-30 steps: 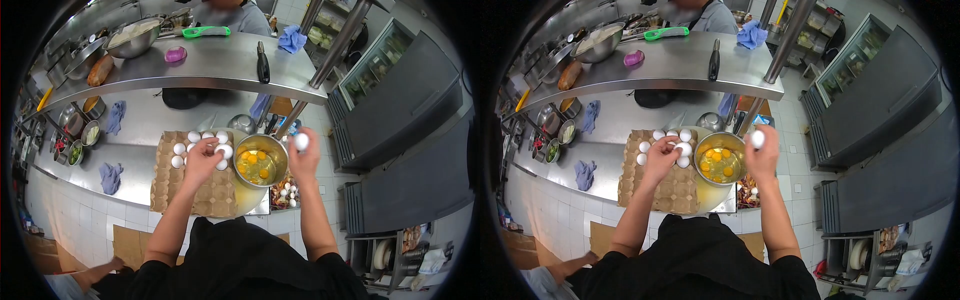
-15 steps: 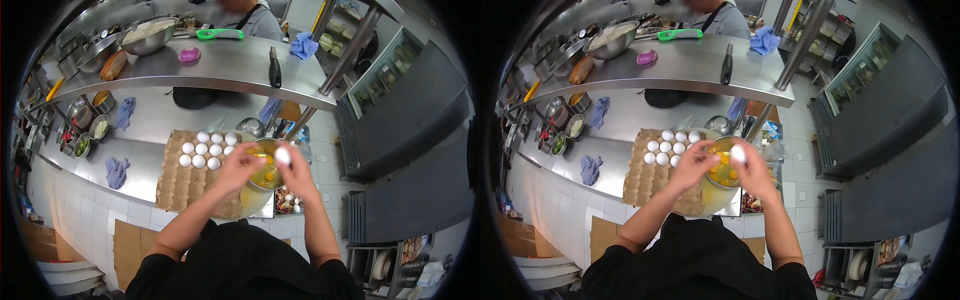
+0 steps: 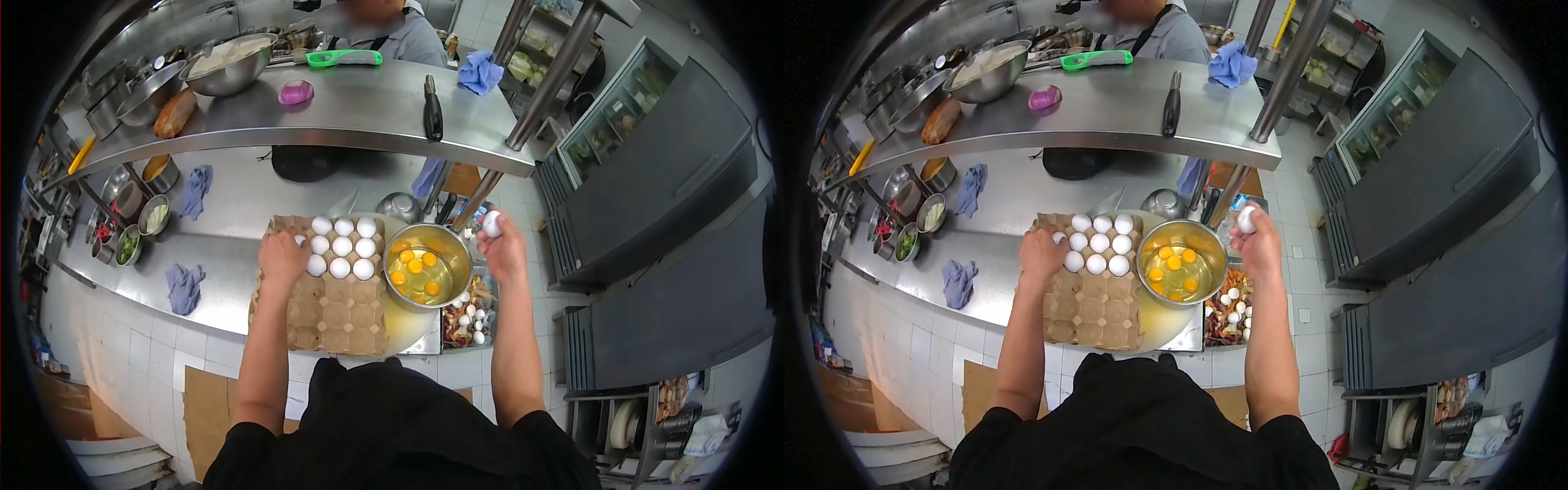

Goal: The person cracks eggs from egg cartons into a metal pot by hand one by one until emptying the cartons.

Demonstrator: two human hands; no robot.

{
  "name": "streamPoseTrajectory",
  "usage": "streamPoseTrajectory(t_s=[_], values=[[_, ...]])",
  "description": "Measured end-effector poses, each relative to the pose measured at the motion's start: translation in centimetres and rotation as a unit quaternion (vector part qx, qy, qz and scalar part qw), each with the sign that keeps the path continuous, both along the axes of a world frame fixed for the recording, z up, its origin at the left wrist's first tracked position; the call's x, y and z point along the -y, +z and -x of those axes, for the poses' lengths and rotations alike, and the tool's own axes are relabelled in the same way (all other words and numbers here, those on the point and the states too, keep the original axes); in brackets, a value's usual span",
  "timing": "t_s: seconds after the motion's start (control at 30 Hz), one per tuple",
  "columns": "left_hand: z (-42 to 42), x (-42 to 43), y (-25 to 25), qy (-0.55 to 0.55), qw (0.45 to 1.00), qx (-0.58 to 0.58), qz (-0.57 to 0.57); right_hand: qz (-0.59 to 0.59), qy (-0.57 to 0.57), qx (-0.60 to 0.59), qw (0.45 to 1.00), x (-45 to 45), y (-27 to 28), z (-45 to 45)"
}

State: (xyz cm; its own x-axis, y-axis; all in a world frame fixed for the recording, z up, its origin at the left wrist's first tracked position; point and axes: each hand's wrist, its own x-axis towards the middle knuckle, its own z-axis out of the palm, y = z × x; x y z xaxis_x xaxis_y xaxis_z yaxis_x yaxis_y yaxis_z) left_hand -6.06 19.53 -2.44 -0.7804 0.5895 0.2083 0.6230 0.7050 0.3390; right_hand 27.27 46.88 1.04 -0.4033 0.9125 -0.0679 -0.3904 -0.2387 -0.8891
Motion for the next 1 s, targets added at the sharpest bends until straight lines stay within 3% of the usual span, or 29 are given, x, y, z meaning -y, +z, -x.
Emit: streamPoseTrajectory(t_s=[0.07, 0.13, 0.23, 0.27, 0.33, 0.47, 0.6, 0.7, 0.77, 0.8, 0.87, 0.93, 0.97, 1.0], values=[[0.4, -0.1, -0.2, 0.002, 1.000, 0.012, -0.008, -0.001, 0.136, 0.030, 0.990, 2.6, 1.1, 0.0], [0.6, 0.1, 0.1, 0.009, 0.997, 0.030, -0.067, -0.053, 0.136, 0.097, 0.985, 4.8, 1.0, 1.1], [-0.6, 0.4, 1.4, 0.010, 0.989, 0.026, -0.143, -0.160, 0.185, 0.358, 0.901, 6.7, 2.0, 2.8], [-1.1, 0.4, 1.6, 0.010, 0.989, 0.026, -0.142, -0.160, 0.186, 0.358, 0.901, 6.6, 1.1, 3.4], [-2.2, 0.4, 2.1, -0.013, 0.971, 0.082, -0.224, -0.326, 0.182, 0.422, 0.826, 6.2, -0.8, 4.6], [-5.2, 0.5, 3.2, -0.035, 0.957, 0.112, -0.266, -0.369, 0.190, 0.513, 0.752, 6.6, -1.3, 6.0], [-7.4, 0.4, 3.0, -0.078, 0.934, 0.179, -0.299, -0.359, 0.227, 0.538, 0.728, 7.3, -0.5, 6.9], [-8.3, -0.1, 1.7, -0.096, 0.910, 0.257, -0.311, -0.406, 0.204, 0.569, 0.685, 8.6, 1.1, 6.8], [-8.8, -0.6, 0.7, -0.117, 0.883, 0.315, -0.327, -0.589, 0.038, 0.393, 0.705, 8.5, 1.3, 5.9], [-9.3, -0.7, 0.6, -0.117, 0.883, 0.317, -0.326, -0.588, 0.038, 0.394, 0.706, 8.6, 2.1, 5.2], [-10.4, -1.0, 0.8, -0.139, 0.818, 0.420, -0.367, -0.575, -0.143, 0.305, 0.745, 8.5, 4.2, 3.1], [-11.2, -1.1, 1.6, -0.151, 0.806, 0.454, -0.348, -0.394, -0.211, 0.280, 0.849, 8.0, 4.0, 0.6], [-11.8, -1.2, 1.8, -0.160, 0.787, 0.483, -0.350, -0.394, -0.211, 0.281, 0.849, 7.3, 3.8, -1.3], [-12.4, -1.4, 1.9, -0.169, 0.766, 0.510, -0.353, -0.466, -0.152, 0.431, 0.757, 6.5, 3.3, -3.4]])
